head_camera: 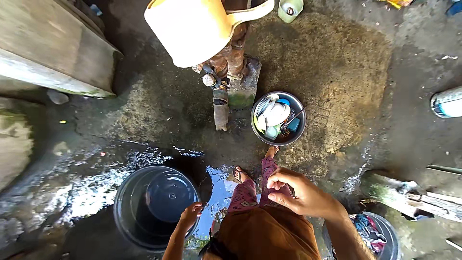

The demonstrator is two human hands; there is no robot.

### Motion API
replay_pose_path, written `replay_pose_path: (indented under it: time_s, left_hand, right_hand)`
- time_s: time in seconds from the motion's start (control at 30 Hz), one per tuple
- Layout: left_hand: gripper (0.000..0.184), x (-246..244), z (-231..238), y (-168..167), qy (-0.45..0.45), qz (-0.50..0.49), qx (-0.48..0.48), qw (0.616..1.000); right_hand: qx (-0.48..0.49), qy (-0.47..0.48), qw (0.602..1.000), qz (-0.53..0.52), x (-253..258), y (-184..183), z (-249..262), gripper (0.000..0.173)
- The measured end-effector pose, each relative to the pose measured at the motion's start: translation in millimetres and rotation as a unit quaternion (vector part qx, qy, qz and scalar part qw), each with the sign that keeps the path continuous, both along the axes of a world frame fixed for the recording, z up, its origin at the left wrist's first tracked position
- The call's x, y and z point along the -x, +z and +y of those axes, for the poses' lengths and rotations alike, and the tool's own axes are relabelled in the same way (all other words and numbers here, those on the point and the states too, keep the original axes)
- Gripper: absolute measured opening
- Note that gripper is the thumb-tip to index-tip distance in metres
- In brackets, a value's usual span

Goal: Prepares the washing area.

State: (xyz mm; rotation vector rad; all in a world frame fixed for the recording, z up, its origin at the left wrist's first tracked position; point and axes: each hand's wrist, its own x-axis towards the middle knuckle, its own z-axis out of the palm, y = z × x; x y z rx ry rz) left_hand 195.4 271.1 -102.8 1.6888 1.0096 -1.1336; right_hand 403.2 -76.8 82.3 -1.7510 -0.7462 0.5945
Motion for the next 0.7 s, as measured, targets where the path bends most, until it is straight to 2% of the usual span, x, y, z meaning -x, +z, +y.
replay_pose_path:
  time_s: [0.23, 0.43, 0.53, 0.7]
  left_hand:
    - [0.038, -14, -11, 13, 0.035, -0.009, -0.034, 0.999]
    - [0.037, -19, -61, 12, 0.069, 0.003, -0.035, 0.997]
    - [0.037, -28, -101, 9, 0.088, 0.011, -0.038, 0.995]
    - [0.038, -57, -186, 12, 0.121, -0.005, -0.066, 0.990]
  right_hand:
    - [0.111, -0.003, 0.994, 0.015, -27, -15, -21, 0.026]
    - [0.175, 0.048, 0.983, 0.041, -64, -14, -55, 0.026]
    - [0.179, 0.050, 0.982, 0.033, -91, -19, -102, 0.028]
    - [0.271, 0.024, 0.962, 0.004, -158, -29, -215, 0.025]
